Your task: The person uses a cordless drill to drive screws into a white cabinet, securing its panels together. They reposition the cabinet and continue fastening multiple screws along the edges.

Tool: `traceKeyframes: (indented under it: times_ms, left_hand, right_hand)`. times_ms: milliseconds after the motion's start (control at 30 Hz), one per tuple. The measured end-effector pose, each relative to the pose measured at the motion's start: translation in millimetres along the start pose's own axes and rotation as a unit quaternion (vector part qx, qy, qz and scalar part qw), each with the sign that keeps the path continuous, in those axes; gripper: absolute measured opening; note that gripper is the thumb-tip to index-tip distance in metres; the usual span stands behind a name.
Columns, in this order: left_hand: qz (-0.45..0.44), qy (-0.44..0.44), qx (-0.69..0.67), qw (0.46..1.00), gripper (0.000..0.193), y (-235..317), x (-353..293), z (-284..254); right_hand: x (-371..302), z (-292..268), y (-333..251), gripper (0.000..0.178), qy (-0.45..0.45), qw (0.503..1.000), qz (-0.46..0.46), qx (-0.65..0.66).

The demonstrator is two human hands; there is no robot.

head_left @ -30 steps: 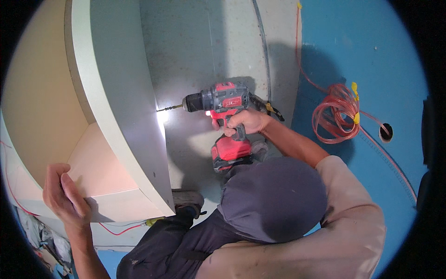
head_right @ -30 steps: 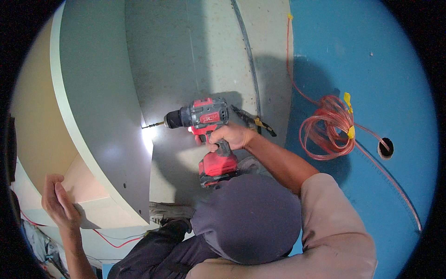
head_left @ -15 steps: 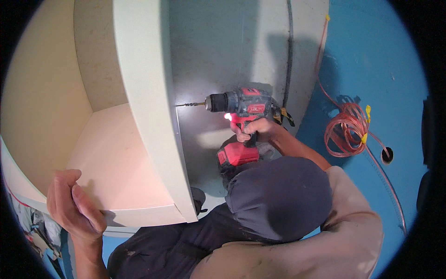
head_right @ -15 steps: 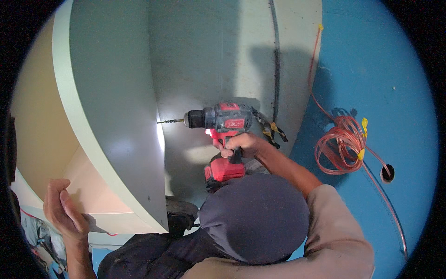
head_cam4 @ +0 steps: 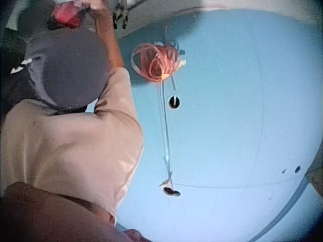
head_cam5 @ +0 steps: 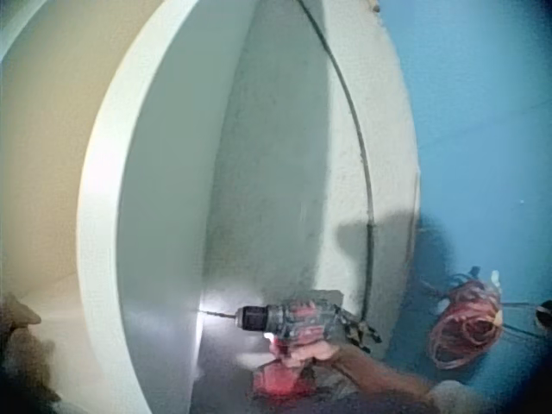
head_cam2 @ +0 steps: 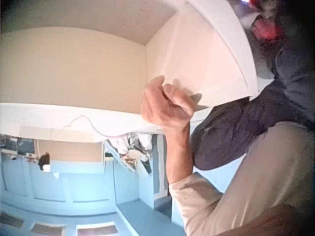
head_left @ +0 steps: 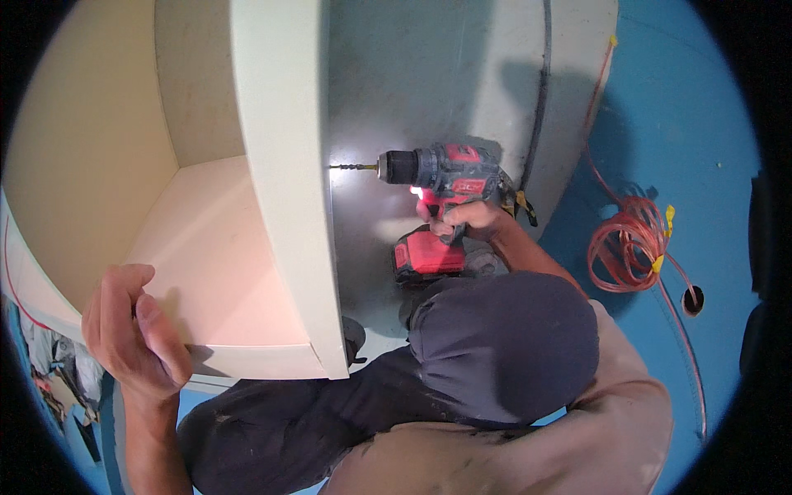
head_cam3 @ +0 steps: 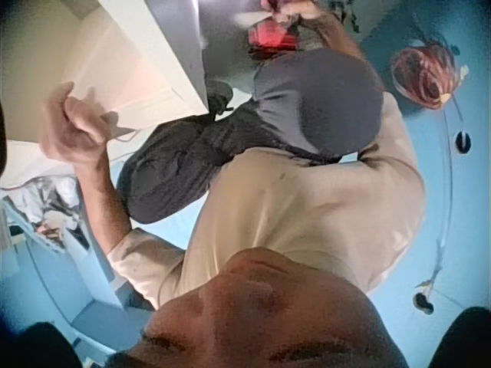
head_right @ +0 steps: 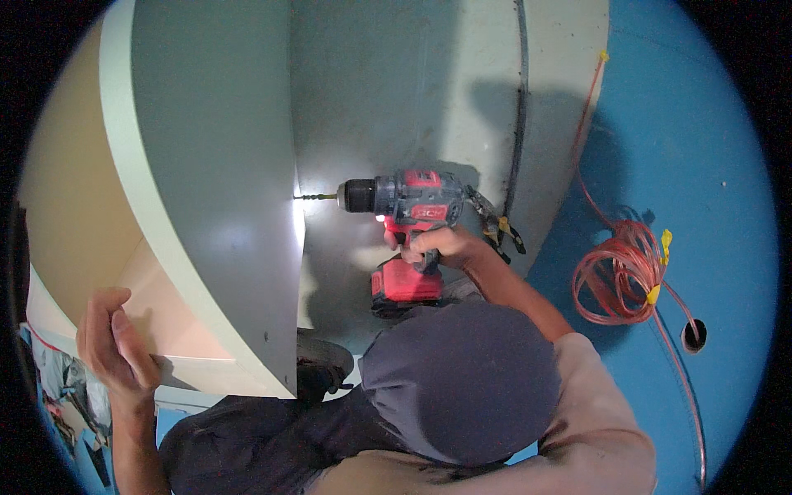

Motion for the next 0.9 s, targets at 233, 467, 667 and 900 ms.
traceKeyframes:
  times_ms: [233,467,667,900]
  left_hand:
    - [0.022,-0.019,0.002,1.0,0.015,-1.8,6.2,2.8]
    - [0.002,-0.022,0.003,1.0,0.017,0.2,3.5,2.0]
    - [0.002,-0.037,0.013,0.999,0.017,2.5,9.5,0.1]
    - [0.02,-0.067,-0.011,0.997,0.017,4.2,12.3,-5.3]
  right_hand:
    - [4.8,-6.2,21.2,0.055,-0.059,0.99,-0.033,0.123]
    - [1.8,9.1,0.1,0.054,-0.041,0.996,-0.056,0.059]
    - [0.1,-7.2,23.1,0.056,-0.02,0.991,-0.009,0.129]
    - [3.7,-2.0,23.0,0.052,-0.047,0.992,-0.024,0.114]
Point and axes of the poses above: each hand's wrist, its own x-axis towards the middle knuckle, its own z-axis out of the palm, y = z × x, the point moved 2 cm from there along x, towards the middle knuckle, and after that the axes turned 8 degrees about z, right-handed, at the moved point
